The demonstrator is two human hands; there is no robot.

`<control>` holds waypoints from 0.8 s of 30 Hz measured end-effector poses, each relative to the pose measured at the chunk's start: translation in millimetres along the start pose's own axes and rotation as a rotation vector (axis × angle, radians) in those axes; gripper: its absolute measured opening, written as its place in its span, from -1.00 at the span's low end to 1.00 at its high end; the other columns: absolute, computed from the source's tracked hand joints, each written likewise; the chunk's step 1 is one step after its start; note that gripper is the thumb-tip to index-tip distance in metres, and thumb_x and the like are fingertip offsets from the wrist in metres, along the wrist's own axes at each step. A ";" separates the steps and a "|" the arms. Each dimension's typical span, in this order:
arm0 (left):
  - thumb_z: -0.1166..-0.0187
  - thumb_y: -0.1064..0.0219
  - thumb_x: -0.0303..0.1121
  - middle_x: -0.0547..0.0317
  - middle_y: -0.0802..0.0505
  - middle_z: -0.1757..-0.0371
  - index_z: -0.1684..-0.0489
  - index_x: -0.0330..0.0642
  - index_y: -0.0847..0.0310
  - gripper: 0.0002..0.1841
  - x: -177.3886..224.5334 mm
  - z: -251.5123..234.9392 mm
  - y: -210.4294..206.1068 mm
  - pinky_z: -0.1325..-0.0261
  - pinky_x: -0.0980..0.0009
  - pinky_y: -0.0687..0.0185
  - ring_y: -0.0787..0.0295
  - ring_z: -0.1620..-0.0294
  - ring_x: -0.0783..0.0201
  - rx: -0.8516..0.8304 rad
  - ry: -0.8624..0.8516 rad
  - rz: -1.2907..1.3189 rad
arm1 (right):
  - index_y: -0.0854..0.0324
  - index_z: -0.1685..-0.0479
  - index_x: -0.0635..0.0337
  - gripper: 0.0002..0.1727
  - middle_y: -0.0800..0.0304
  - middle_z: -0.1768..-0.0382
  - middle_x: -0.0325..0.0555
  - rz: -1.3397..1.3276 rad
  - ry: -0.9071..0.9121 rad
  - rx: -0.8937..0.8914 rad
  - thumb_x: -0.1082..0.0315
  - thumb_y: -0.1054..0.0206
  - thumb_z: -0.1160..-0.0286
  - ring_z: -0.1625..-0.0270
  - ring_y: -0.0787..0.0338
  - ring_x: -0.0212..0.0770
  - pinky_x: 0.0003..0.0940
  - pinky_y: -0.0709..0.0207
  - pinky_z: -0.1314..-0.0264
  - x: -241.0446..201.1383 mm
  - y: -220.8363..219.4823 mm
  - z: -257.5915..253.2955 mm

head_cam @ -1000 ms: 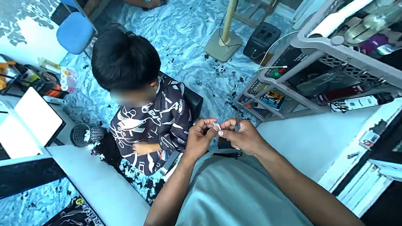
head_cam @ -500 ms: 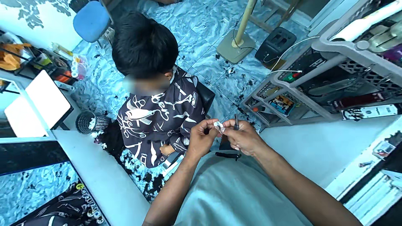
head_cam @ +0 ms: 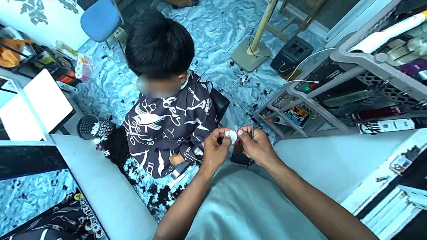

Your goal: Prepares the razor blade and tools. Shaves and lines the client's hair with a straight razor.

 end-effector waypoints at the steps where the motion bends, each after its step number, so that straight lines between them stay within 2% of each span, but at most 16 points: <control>1: -0.55 -0.26 -0.57 0.12 -0.81 0.36 0.01 -0.36 -0.74 -0.81 -0.5 0.3 1.4 0.26 0.38 -0.74 -0.75 0.41 0.31 0.013 0.016 0.033 | -0.64 0.04 0.19 -0.80 -0.77 0.42 -0.18 -0.015 0.004 0.018 0.28 -0.15 -0.79 0.75 -0.43 -0.38 -0.45 -0.38 0.70 -0.4 3.4 -0.3; 4: -0.63 -0.16 -0.59 0.04 -0.79 0.40 0.02 -0.37 -0.64 -0.84 -9.1 -1.8 4.4 0.21 0.26 -0.83 -0.78 0.42 0.22 0.046 0.138 0.296 | -0.55 -0.06 0.18 -0.83 -0.89 0.17 -0.10 -0.209 -0.037 -0.071 0.33 -0.07 -0.84 0.80 -0.38 -0.44 -0.55 -0.34 0.76 -6.8 3.1 2.9; 6: -0.68 -0.14 -0.57 0.01 -0.81 0.37 0.01 -0.33 -0.61 -0.86 -15.1 -5.0 4.0 0.21 0.24 -0.83 -0.81 0.40 0.20 0.074 0.128 0.355 | -0.55 -0.05 0.18 -0.83 -0.90 0.06 -0.08 -0.295 -0.060 -0.152 0.36 -0.06 -0.84 0.81 -0.40 -0.47 -0.58 -0.39 0.77 -15.2 -3.1 6.5; 9: -0.64 -0.17 -0.58 0.04 -0.86 0.25 0.01 -0.37 -0.71 -0.81 -15.4 -5.6 6.6 0.16 0.28 -0.86 -0.84 0.31 0.24 0.127 -0.094 0.077 | -0.55 -0.01 0.18 -0.83 -0.89 0.02 -0.06 -0.301 -0.065 -0.181 0.37 -0.05 -0.84 0.80 -0.41 -0.46 -0.57 -0.41 0.78 -20.4 -9.0 4.4; 11: -0.62 -0.19 -0.52 0.05 -0.83 0.10 -0.04 -0.33 -0.78 -0.76 -11.2 -1.7 7.8 0.06 0.30 -0.83 -0.81 0.17 0.28 0.105 -0.252 -0.147 | -0.54 0.00 0.18 -0.82 -0.89 0.01 -0.03 -0.309 -0.066 -0.188 0.37 -0.02 -0.85 0.81 -0.42 -0.45 -0.56 -0.42 0.78 -21.9 -9.4 1.2; 13: -0.63 -0.27 -0.46 -0.02 -0.83 0.04 -0.08 -0.38 -0.79 -0.75 -5.1 3.7 6.9 -0.04 0.33 -0.83 -0.82 0.07 0.29 0.058 -0.411 -0.277 | -0.54 0.02 0.18 -0.81 -0.90 0.02 -0.01 -0.317 -0.056 -0.193 0.38 0.00 -0.85 0.81 -0.44 -0.46 -0.56 -0.43 0.79 -25.3 -7.9 -0.2; 15: -0.64 -0.33 -0.45 -0.06 -0.83 0.05 0.00 -0.40 -0.81 -0.79 -0.8 6.5 8.4 -0.10 0.37 -0.81 -0.81 0.02 0.28 0.054 -0.513 -0.314 | -0.52 0.03 0.16 -0.81 -0.92 0.04 -0.03 -0.294 -0.035 -0.224 0.37 0.01 -0.84 0.81 -0.46 -0.46 -0.57 -0.43 0.79 -28.8 -7.9 -2.2; 17: -0.63 -0.31 -0.49 -0.04 -0.84 0.10 0.10 -0.38 -0.84 -0.82 1.0 6.1 15.9 -0.08 0.40 -0.79 -0.81 0.04 0.29 0.073 -0.539 -0.357 | -0.49 0.02 0.14 -0.83 -0.92 0.06 -0.07 -0.248 -0.039 -0.267 0.38 0.02 -0.83 0.80 -0.46 -0.46 -0.56 -0.45 0.79 -29.8 -14.9 -5.5; 19: -0.63 -0.30 -0.46 0.02 -0.88 0.11 0.12 -0.32 -0.86 -0.82 -4.2 11.3 34.1 -0.04 0.36 -0.83 -0.84 0.08 0.30 0.068 -0.448 -0.393 | -0.52 -0.08 0.17 -0.81 -0.92 0.10 -0.13 -0.143 -0.054 -0.331 0.34 -0.03 -0.80 0.75 -0.53 -0.44 -0.51 -0.49 0.72 -27.7 -32.5 -3.5; 21: -0.64 -0.34 -0.45 0.07 -0.92 0.07 0.01 -0.33 -0.84 -0.82 -5.6 14.9 40.6 0.01 0.30 -0.89 -0.89 0.15 0.30 -0.022 -0.264 -0.288 | -0.59 -0.21 0.21 -0.73 -0.82 0.23 -0.13 -0.048 -0.028 -0.386 0.24 -0.16 -0.79 0.64 -0.60 -0.36 -0.41 -0.56 0.64 -21.7 -42.0 -1.5; 23: -0.64 -0.36 -0.47 0.07 -0.94 0.12 -0.17 -0.38 -0.74 -0.75 -9.6 5.2 22.2 0.19 0.26 -0.91 -0.90 0.30 0.24 -0.183 -0.068 -0.086 | -0.62 -0.21 0.26 -0.69 -0.79 0.25 0.00 0.023 0.070 -0.386 0.21 -0.14 -0.82 0.57 -0.66 -0.22 -0.27 -0.60 0.58 -19.0 -19.8 -4.9; 24: -0.63 -0.34 -0.47 0.12 -0.94 0.16 -0.18 -0.34 -0.74 -0.75 -15.7 5.2 23.0 0.26 0.28 -0.89 -0.88 0.36 0.26 -0.222 -0.012 -0.037 | -0.61 -0.19 0.30 -0.69 -0.79 0.24 0.05 0.030 0.094 -0.418 0.24 -0.10 -0.84 0.57 -0.65 -0.19 -0.24 -0.58 0.58 -22.9 -16.2 -2.1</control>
Point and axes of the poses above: each hand's wrist, its own z-axis away from the middle knuckle, its own y-axis out of the back of the hand, x = y × z, the point moved 7 cm from there along -z, towards the middle knuckle
